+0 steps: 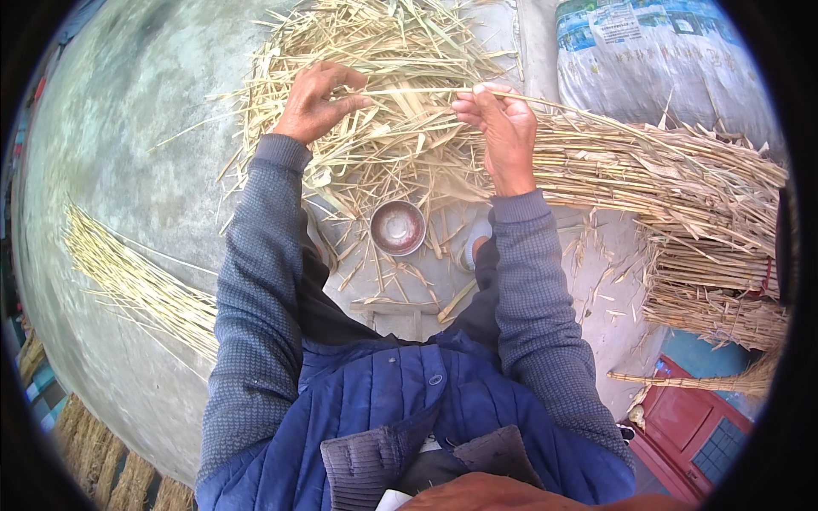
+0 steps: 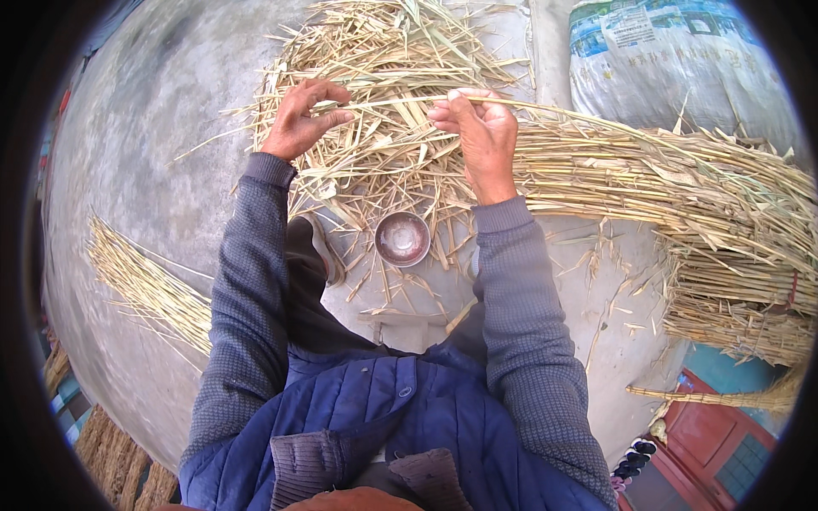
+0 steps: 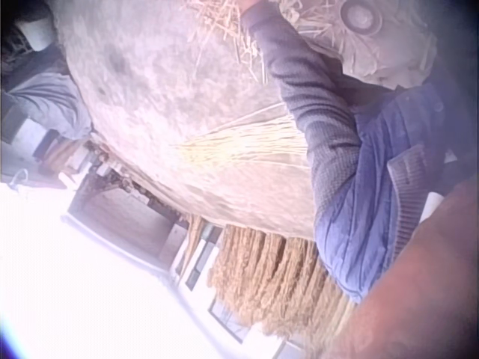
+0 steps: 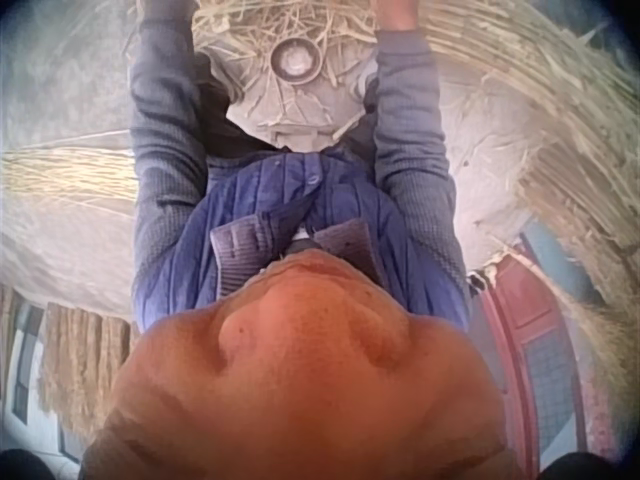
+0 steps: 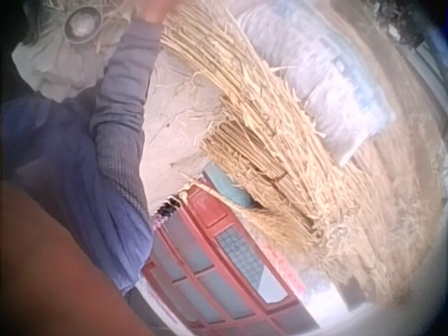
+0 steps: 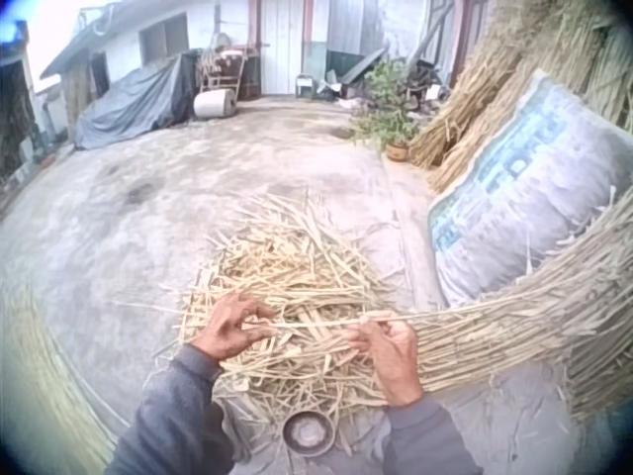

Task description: The person sits on the floor and repeatedly picks up dried plant stalks, strips off the outer layers by hand, and places the processed pieces into a pile. The person continues this repetitive action throughout the clip.

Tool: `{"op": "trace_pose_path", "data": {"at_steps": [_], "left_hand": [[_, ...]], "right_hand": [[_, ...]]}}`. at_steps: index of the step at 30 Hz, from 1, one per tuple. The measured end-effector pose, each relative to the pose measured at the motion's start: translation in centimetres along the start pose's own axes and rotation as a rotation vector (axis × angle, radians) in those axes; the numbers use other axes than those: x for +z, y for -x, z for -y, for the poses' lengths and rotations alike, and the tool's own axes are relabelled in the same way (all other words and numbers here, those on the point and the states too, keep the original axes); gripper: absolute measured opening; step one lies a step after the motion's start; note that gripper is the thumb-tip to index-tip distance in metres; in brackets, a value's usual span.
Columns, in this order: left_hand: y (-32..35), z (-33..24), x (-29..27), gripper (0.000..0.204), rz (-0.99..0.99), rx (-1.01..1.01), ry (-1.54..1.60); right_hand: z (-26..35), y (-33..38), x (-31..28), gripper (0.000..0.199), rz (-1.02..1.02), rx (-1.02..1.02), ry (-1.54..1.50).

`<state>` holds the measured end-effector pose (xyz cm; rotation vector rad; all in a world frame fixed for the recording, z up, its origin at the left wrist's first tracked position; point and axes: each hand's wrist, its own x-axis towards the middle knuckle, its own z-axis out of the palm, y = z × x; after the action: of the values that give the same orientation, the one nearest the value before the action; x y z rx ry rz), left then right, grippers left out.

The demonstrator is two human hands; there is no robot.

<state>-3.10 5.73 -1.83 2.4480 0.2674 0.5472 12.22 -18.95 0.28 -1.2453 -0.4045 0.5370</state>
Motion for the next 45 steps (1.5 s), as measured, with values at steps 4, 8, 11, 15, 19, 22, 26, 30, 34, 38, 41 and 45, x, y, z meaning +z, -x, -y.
{"op": "trace_pose_path", "data": {"at_steps": [4,8,11,15,19,22,26,30,34,38,41,45], "left_hand": [[-0.3,-0.5,1.0,0.024,0.025,-0.015,0.120],[-0.2,-0.4,1.6,0.017,-0.048,-0.227,0.588],[-0.4,-0.2,1.0,0.013,-0.110,-0.311,0.759],[-1.0,-0.9,-0.3,0.015,-0.275,-0.341,0.858],[-1.3,-4.6,2.4,0.020,-0.226,0.028,0.327],[-1.2,-6.1,3.1,0.016,-0.063,0.090,0.144],[-0.7,-4.1,1.3,0.019,0.032,-0.164,0.297],[0.1,-0.5,-1.0,0.022,0.128,-0.282,0.345],[0.7,0.3,-2.4,0.028,0.227,-0.384,0.312],[0.2,-2.5,-0.2,0.021,0.163,-0.278,0.355],[-0.3,-4.8,2.7,0.022,-0.014,0.040,0.241],[-0.5,-6.1,4.4,0.017,-0.120,-0.037,0.278]], "right_hand": [[0.3,0.1,0.1,0.027,-0.001,-0.016,0.006],[0.5,0.2,0.5,0.029,-0.057,-0.048,0.046],[0.5,0.2,0.6,0.033,-0.068,-0.081,0.085],[0.4,0.2,0.8,0.032,-0.048,-0.057,0.106],[-0.7,0.7,2.4,0.030,0.084,-0.032,0.099],[-1.2,0.8,3.3,0.028,0.121,-0.003,0.090],[0.1,0.5,1.7,0.024,0.113,-0.050,0.079],[1.4,0.3,-0.2,0.024,0.112,-0.075,0.017],[1.5,0.2,-0.4,0.022,0.117,-0.070,0.052],[1.0,0.3,0.5,0.017,0.061,-0.054,0.129],[0.4,0.9,1.7,0.013,0.099,-0.071,0.062],[-0.1,1.2,2.5,0.011,0.040,-0.024,0.050]]}}
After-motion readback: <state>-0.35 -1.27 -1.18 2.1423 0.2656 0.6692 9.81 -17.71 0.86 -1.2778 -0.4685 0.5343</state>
